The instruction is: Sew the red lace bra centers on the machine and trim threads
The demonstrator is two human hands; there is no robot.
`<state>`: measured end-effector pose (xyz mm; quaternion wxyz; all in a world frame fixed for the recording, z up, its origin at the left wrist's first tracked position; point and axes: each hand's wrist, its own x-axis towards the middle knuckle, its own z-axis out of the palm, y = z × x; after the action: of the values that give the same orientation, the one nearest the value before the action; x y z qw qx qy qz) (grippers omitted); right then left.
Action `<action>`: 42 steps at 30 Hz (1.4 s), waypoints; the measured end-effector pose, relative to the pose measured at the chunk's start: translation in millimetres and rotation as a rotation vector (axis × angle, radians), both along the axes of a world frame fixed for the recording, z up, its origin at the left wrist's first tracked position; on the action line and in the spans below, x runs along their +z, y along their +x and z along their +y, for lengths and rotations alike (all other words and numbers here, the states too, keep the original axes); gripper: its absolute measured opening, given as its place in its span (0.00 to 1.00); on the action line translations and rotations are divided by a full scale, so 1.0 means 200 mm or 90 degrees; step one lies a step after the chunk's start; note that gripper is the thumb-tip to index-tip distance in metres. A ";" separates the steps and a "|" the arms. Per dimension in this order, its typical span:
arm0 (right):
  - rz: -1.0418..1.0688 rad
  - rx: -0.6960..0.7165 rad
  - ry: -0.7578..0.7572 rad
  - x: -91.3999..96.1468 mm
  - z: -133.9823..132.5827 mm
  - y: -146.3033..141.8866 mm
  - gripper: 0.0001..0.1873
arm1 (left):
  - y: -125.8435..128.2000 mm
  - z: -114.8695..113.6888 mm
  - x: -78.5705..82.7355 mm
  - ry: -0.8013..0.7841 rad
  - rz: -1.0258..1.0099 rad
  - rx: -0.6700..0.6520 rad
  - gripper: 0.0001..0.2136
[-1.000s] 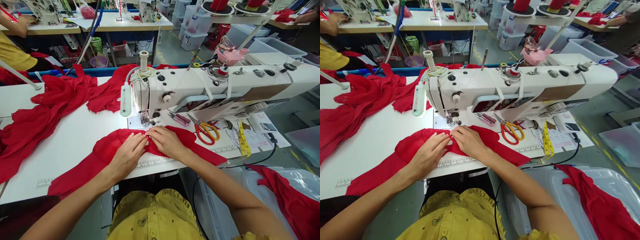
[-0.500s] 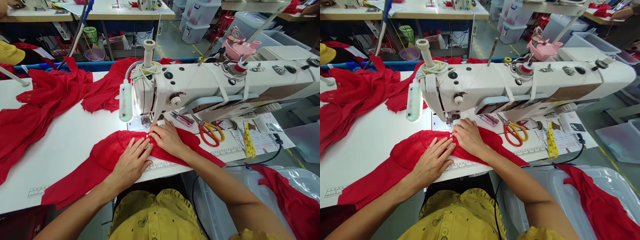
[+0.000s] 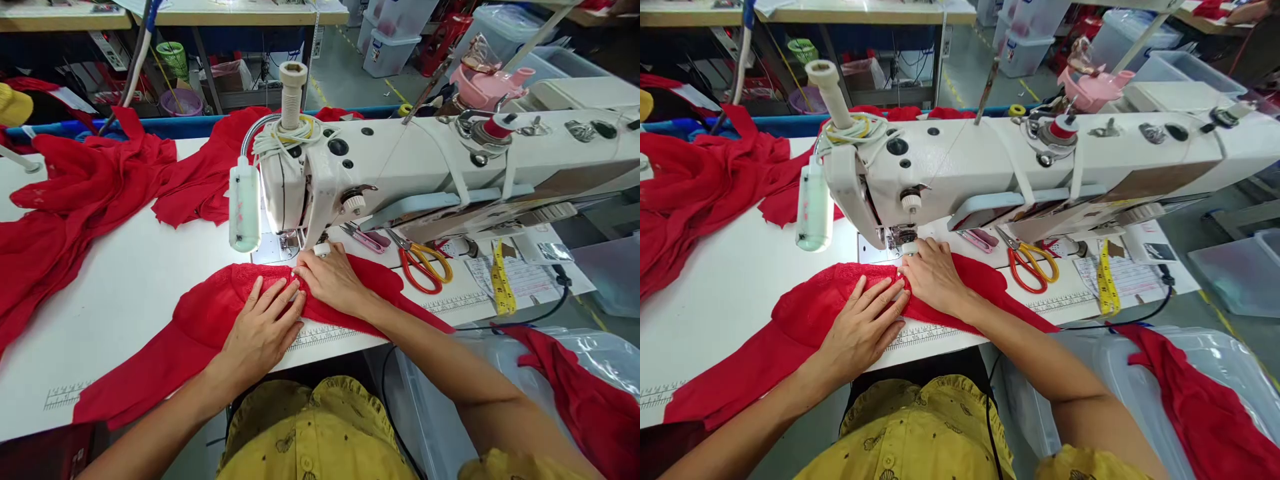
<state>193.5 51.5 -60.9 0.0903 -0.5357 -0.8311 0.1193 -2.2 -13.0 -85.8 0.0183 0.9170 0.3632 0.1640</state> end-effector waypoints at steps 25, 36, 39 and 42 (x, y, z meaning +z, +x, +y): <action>0.208 0.090 0.114 -0.08 -0.18 0.12 0.28 | -0.05 0.10 0.00 -0.093 -0.088 0.101 0.21; 0.185 0.072 0.071 -0.06 -0.17 0.13 0.30 | -0.04 0.10 0.02 -0.070 -0.075 0.099 0.16; 0.183 0.076 0.062 -0.06 -0.18 0.13 0.30 | -0.04 0.10 0.02 -0.071 -0.052 0.104 0.16; 0.189 0.081 0.064 -0.08 -0.15 0.14 0.30 | -0.06 0.10 0.02 -0.075 -0.044 0.115 0.17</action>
<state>221.7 21.3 -76.8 0.2309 -0.4535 -0.8457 0.1610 -13.4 7.6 -82.5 0.0699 0.8718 0.4523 0.1747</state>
